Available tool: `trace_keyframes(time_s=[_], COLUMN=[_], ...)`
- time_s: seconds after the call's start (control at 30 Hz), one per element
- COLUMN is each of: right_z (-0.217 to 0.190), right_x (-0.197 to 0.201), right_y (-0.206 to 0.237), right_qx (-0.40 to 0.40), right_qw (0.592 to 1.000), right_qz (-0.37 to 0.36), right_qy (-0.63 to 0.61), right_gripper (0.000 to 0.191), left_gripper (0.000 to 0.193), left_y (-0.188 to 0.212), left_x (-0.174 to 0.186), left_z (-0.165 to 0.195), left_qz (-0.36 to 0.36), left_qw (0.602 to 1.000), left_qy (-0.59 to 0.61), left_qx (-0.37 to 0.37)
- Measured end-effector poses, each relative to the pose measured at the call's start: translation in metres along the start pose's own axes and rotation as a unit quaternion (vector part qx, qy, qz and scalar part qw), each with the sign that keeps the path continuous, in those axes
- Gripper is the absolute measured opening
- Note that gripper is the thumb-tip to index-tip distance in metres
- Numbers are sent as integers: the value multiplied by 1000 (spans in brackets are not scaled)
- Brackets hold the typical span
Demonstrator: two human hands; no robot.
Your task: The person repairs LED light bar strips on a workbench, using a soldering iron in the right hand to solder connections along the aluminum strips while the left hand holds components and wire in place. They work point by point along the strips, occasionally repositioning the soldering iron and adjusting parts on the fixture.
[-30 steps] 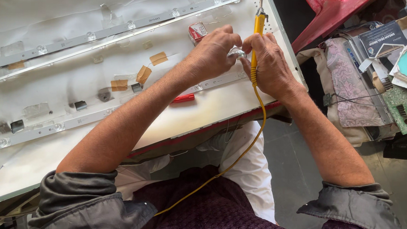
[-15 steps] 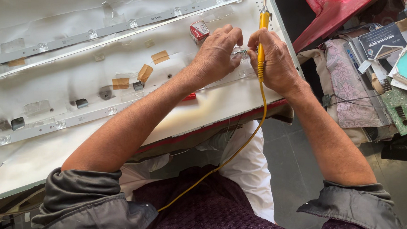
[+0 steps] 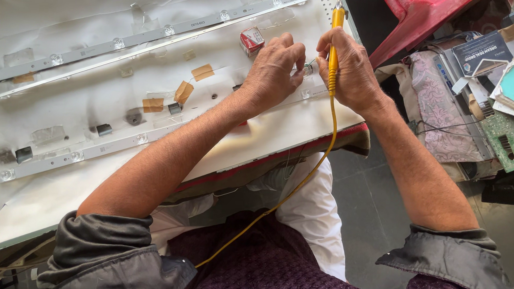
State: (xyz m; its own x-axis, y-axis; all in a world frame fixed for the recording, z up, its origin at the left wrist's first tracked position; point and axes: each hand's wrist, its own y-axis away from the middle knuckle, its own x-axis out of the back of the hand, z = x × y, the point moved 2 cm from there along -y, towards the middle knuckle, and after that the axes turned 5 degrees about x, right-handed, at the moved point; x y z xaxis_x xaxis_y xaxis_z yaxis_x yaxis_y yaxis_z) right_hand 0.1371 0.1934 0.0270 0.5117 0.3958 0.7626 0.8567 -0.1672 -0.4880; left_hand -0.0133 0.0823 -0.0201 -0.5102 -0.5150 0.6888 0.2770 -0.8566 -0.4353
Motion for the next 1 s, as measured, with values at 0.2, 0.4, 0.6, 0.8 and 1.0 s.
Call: trace_keyframes(time_s=[0.2,0.4,0.6,0.8,1.0], right_z=[2,-1,-14,-29,-27], right_x=[4,7,4,2,-2], right_y=[2,12,32,34,32], right_qx=[-14,-11,53,71,68], right_qw=[1000,999,998,997,997], right_qz=[2,18,14,-1,-4], right_qy=[-24,-31,18,37,28], right_gripper=[16,18,32,39,34], left_gripper=[17,13,14,11,8], left_y=[2,7,20,20,19], left_x=[-3,-10,-18,-19,-19], left_z=[1,3,4,6,6], left_qz=[16,55,100,107,96], left_qw=[1000,998,993,993,994], left_qy=[-21,-24,-15,-20,-27], left_qx=[-11,-26,-56,-47,-42])
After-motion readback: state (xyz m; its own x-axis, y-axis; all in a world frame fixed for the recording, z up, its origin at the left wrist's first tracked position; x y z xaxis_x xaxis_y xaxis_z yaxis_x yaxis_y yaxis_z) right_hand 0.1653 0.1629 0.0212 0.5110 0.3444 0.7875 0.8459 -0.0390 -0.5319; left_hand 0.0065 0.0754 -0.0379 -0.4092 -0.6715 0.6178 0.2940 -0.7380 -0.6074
